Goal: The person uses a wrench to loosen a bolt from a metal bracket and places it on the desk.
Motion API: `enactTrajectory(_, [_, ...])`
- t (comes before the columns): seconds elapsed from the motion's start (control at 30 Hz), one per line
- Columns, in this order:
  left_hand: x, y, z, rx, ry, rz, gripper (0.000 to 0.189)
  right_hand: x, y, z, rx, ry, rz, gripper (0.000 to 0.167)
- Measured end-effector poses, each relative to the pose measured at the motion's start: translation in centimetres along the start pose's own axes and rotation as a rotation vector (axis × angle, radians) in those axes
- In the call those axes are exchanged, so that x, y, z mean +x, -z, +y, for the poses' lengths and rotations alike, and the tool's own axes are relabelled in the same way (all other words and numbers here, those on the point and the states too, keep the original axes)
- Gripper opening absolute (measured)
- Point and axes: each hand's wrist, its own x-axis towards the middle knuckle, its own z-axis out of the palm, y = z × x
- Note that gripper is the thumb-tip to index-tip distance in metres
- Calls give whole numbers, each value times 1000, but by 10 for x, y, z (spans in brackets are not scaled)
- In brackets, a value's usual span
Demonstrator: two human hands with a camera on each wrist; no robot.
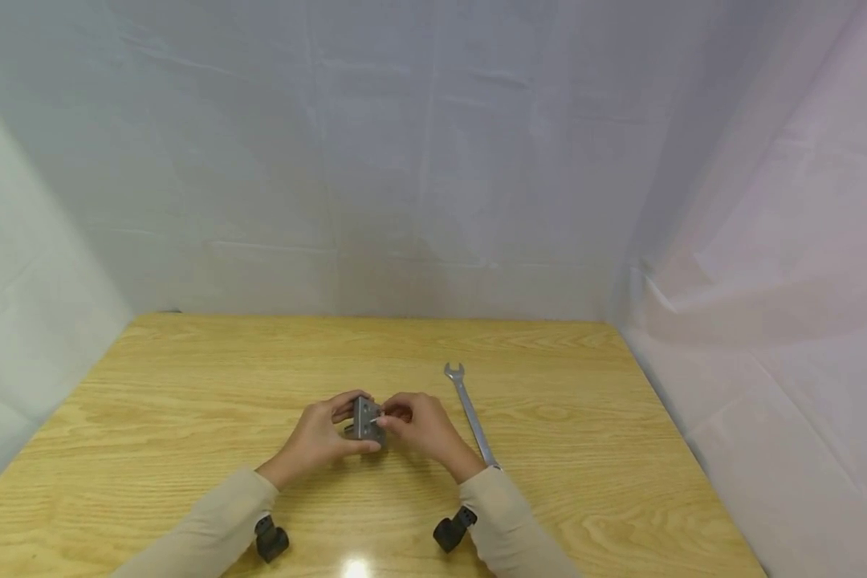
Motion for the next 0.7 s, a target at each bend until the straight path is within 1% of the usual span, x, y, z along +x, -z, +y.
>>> enactTrajectory(0.07, [0,1,1,-2,-2,1,67,-1,1,0,-6,43,3,21])
enactTrajectory(0.13, [1,1,0,-6,-1,2,67,-1,2,-1,-9,61,6,22])
enactTrajectory(0.37, [1,-1,-3,-17,6,6,64,-2,0,0,-5,59,0,22])
enactTrajectory(0.43, [0,-1,-4,-8,5,12,66,-1,0,1,-11,55,-6,26])
enactTrajectory(0.53, [0,-2,-5,7,2,13,68,-1,-1,1,-15,11,-20,36])
enactTrajectory(0.63, [0,-2,-5,9,-2,9,68,-1,-2,0,-10,-46,-30,40])
enactTrajectory(0.7, [0,-2,-5,3,-6,5,67,-1,-3,0,4,-103,-23,42])
